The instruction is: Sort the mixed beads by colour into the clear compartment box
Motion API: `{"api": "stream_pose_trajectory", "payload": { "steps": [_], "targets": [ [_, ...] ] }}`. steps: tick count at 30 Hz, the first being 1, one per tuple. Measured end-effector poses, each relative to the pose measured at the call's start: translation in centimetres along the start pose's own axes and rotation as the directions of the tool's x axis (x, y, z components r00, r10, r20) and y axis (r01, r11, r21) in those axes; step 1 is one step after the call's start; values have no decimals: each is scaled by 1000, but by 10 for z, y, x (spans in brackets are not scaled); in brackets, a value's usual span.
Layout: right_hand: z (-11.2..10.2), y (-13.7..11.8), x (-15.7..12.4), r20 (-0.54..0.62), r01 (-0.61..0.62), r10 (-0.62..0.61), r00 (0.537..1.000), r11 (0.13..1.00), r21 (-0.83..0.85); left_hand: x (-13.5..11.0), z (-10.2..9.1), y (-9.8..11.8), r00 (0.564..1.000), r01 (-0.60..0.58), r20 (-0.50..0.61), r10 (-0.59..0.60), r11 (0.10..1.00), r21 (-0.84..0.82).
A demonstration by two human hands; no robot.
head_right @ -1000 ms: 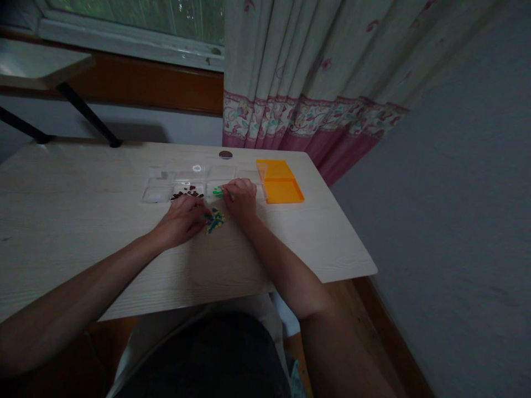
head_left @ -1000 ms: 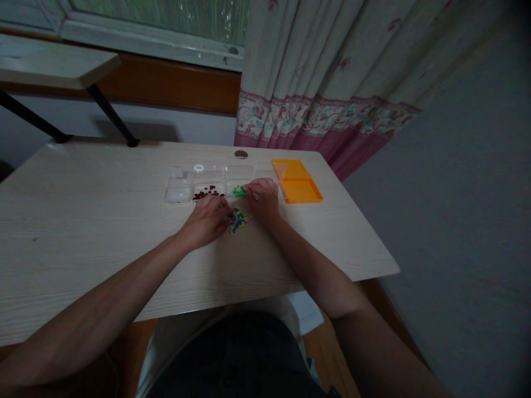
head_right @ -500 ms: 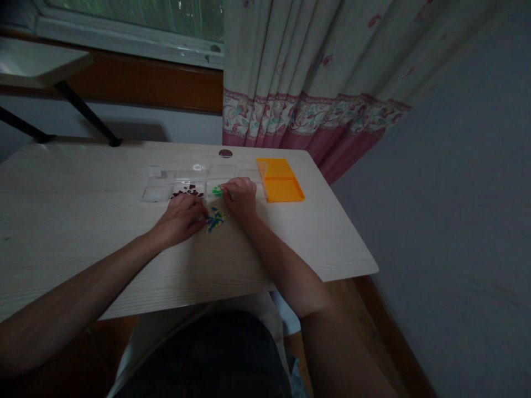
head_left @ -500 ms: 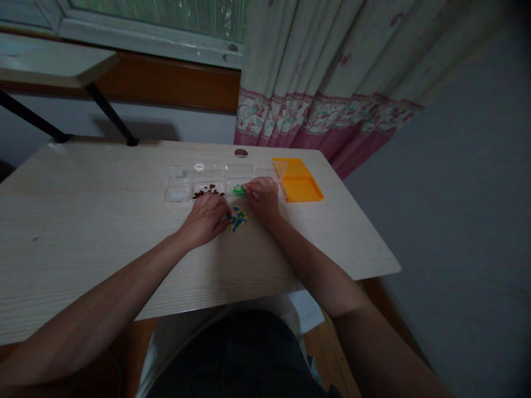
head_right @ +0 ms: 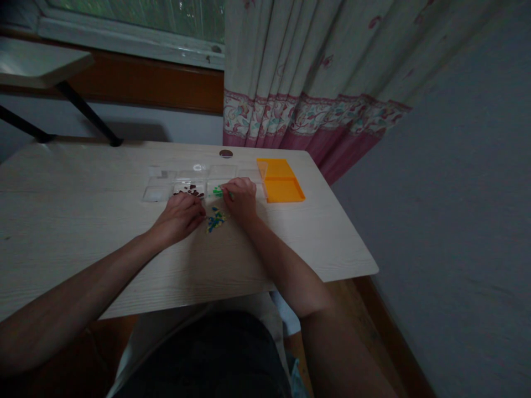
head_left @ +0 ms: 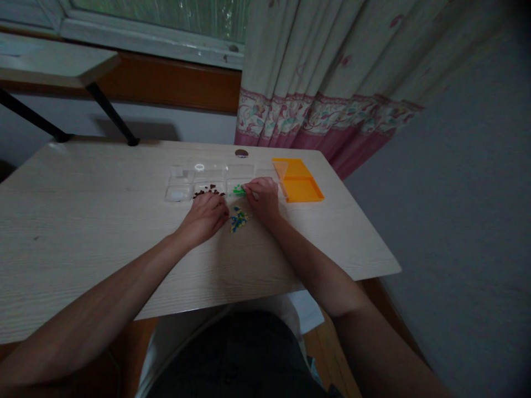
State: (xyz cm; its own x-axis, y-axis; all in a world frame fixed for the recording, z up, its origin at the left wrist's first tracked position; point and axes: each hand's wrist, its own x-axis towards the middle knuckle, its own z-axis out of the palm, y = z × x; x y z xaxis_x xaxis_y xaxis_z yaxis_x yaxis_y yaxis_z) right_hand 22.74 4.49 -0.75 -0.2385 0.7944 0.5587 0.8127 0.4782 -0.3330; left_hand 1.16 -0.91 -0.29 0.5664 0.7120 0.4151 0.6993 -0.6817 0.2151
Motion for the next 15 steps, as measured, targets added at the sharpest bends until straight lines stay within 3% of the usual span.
{"api": "stream_pose_trajectory", "payload": {
  "steps": [9,15],
  "targets": [
    [-1,-3,1,7,31,-31,1000,999,23,-1,-1,-3,989,90,-109,-102,990,-106],
    [-7,-21,-8,-34,225,-223,974,973,59,1,-4,-8,971,131,-169,-169,968,-216]
  ]
}}
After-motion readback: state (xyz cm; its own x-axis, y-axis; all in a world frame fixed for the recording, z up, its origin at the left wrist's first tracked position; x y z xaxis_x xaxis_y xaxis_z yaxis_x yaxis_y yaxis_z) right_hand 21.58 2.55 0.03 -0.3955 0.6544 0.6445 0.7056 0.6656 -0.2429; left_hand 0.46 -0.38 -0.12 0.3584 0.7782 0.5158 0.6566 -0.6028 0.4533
